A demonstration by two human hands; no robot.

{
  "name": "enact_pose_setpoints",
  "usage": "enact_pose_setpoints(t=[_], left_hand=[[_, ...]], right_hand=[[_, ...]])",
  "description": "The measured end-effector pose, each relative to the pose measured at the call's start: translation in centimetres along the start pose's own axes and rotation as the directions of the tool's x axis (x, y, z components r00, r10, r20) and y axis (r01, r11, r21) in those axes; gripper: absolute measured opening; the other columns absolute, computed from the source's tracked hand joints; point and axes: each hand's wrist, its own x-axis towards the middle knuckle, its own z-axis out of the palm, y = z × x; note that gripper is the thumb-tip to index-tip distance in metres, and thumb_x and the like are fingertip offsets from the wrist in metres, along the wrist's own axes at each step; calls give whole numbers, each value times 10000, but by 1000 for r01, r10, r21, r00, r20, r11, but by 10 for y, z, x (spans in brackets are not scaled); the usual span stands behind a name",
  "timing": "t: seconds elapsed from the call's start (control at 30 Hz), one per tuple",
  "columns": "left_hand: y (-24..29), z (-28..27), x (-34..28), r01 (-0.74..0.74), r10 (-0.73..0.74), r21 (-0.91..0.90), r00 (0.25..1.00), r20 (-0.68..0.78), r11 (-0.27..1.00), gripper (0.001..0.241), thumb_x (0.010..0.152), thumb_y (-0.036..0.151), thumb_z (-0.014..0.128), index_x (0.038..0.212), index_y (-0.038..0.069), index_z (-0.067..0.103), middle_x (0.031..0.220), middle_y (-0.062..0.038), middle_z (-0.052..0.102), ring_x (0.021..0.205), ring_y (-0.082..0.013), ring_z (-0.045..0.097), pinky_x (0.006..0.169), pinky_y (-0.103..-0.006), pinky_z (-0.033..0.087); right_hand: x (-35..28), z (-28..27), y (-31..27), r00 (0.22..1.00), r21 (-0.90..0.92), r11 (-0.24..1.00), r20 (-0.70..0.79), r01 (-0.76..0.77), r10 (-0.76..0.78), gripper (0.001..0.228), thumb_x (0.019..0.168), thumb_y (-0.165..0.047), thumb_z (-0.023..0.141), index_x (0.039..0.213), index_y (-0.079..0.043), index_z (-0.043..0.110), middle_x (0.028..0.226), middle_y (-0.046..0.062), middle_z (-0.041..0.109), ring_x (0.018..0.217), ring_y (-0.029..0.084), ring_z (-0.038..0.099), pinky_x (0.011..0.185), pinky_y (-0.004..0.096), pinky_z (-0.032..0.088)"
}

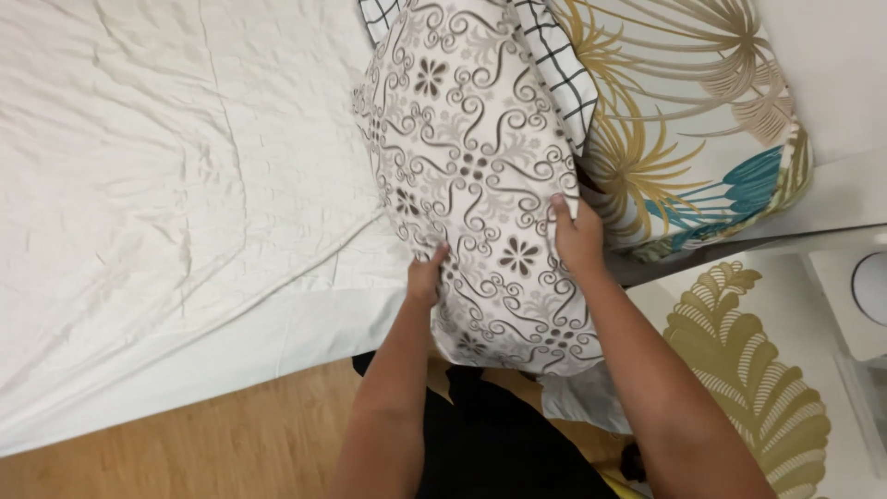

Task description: The person folds a patterned pillowcase on a bed, then picks up a pile of crumpled bedding from the floor and places it on the bed. They proceed to unfold and smooth out a white sheet and a brown duvet cover on the bed surface.

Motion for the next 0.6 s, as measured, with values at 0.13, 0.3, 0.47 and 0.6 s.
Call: enact_pose_setpoints(t=[0.13, 0.3, 0.47, 0.6], left_hand=[[47, 32, -32, -127, 122, -25, 981, -153, 992, 550, 826, 233, 861, 1222, -92, 662, 1086, -137, 733, 915, -235, 663, 814, -356, 540], [70, 36, -32, -367, 378, 110, 920, -101, 924, 788, 800, 363, 849, 1372, -93, 557, 1272, -192, 686, 1120, -261, 637, 943, -358, 522], [68, 57, -44, -336, 607, 797, 793, -47, 501, 1168, 814, 573, 795, 1648, 29, 183, 1598, -308, 165, 1430, -445, 244, 1150, -571, 269], [66, 105, -96, -598, 481, 801, 700, 527, -7, 1099, 738, 623, 803, 1618, 182, 314, 1688, -286, 68, 1567, -510, 40, 1209, -715, 30]], right_hand=[[6, -4, -24, 980, 96, 981, -126, 166, -154, 345, 1104, -283, 558, 1156, 38, 672, 943, 165, 736, 844, 213, 646, 824, 343, 521], [20, -6, -36, 984, 26, 996, -161, 86, -81, 324, 1100, -268, 570, 1160, 30, 682, 973, 171, 735, 860, 242, 673, 840, 355, 528], [18, 1, -41, 931, -414, 863, -87, 289, -354, 522, 1008, -195, 630, 1477, 2, 510, 1391, 222, 499, 1271, 394, 480, 1069, 521, 401], [15, 29, -67, 766, -646, 446, 373, 619, -523, 475, 1070, -301, 555, 1526, -382, 453, 1633, 123, 353, 1573, 340, 260, 1270, 588, 214]])
